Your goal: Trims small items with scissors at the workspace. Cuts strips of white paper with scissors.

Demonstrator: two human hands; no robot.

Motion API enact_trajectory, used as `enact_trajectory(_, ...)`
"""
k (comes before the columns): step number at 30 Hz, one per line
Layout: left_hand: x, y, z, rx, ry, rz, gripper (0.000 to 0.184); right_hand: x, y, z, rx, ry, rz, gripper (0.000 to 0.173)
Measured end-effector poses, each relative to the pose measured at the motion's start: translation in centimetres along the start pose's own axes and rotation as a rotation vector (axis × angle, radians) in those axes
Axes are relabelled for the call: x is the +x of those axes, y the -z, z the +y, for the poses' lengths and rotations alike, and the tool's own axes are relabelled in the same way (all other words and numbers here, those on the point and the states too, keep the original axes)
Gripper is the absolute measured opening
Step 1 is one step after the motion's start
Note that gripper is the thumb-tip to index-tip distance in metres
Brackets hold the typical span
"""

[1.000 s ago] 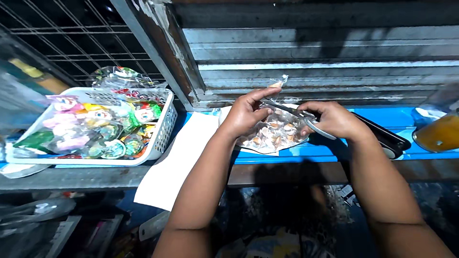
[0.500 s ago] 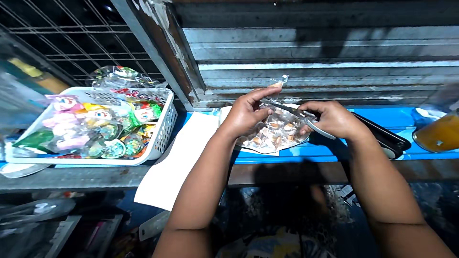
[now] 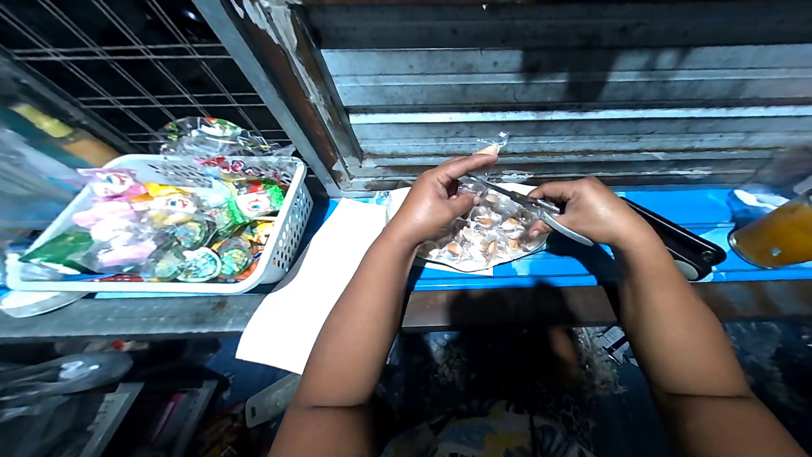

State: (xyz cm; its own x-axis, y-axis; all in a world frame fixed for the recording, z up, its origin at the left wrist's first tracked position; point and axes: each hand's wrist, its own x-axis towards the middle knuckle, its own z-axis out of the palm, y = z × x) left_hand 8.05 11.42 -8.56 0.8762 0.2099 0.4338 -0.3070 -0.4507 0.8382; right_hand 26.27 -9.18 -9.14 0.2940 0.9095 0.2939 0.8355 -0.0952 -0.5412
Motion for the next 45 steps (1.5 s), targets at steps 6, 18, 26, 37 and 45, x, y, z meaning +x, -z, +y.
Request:
enact_trajectory(6,0.0,0.1,-0.1,0.02,0.008,-0.075,0.06,-0.1,0.4,0.1,0.005,-0.003,-0.031,0.033)
enact_trajectory(18,0.4,1.3,0.0,0.079,0.093,0.122,0.051,-1.1,4.1,2.3,0.318,-0.054,-0.045,0.038)
enact_trajectory(26,0.7,0.9,-1.9,0.646,-0.078,0.185,0.037,-1.0,4.2,4.0,0.005,-0.308,-0.028,0.044)
enact_trajectory(37,0.6,1.7,-2.1,0.687,0.002,0.219,0.035,-8.9,-0.2,3.6,-0.283,-0.649,0.223,0.046)
enact_trajectory(45,0.6,1.0,-2.0,0.733,0.055,0.122,0.035,-8.2,1.5,3.5,-0.401,-0.698,-0.102,0.04)
